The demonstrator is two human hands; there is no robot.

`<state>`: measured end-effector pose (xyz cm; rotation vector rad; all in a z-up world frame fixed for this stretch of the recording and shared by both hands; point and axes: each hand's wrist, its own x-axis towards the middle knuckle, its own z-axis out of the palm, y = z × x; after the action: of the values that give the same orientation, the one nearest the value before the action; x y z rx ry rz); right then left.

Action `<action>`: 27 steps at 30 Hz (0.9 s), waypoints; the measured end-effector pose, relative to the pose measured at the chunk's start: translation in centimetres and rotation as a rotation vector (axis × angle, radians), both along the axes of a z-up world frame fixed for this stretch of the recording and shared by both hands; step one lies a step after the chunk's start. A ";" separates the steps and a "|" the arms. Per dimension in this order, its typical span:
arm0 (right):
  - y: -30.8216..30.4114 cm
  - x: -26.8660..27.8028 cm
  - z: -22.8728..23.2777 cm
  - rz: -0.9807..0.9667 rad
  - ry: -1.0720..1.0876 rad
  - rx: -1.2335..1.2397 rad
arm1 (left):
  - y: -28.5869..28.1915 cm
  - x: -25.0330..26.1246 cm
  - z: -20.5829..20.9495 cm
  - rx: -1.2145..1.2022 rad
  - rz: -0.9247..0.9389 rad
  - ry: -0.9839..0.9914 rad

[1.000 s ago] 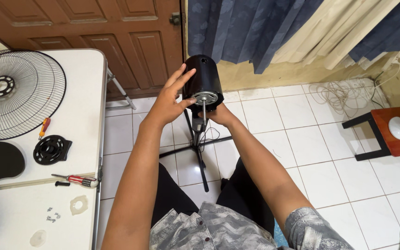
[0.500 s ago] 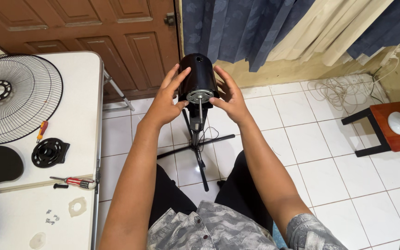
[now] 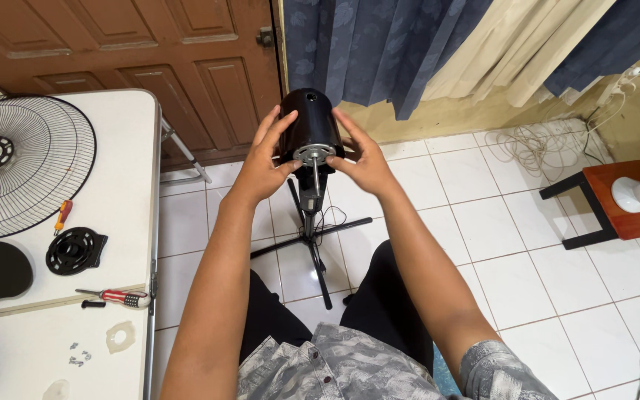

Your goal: The person assembles a standing fan by attaching the motor housing to the stand, installing the fan blade hub, and securing it with a screwdriver. The person uses a screwdriver to tighten the hub onto the motor shaft.

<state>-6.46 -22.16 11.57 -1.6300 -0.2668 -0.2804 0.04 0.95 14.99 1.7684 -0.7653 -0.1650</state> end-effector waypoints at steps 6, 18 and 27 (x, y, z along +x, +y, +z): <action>4.7 -3.6 -1.7 -0.596 -0.083 -0.110 | 0.1 0.6 -0.7 -0.044 -0.030 -0.067; 0.8 -1.2 0.5 -0.162 -0.011 -0.076 | -0.4 2.8 0.0 0.016 -0.103 -0.204; -1.7 2.0 3.9 0.181 0.066 -0.228 | -0.2 2.1 1.7 0.111 -0.031 -0.121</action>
<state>-4.45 -23.88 15.49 -1.8220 -0.4053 -0.0590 2.10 0.70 16.69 1.8850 -0.8855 -0.1242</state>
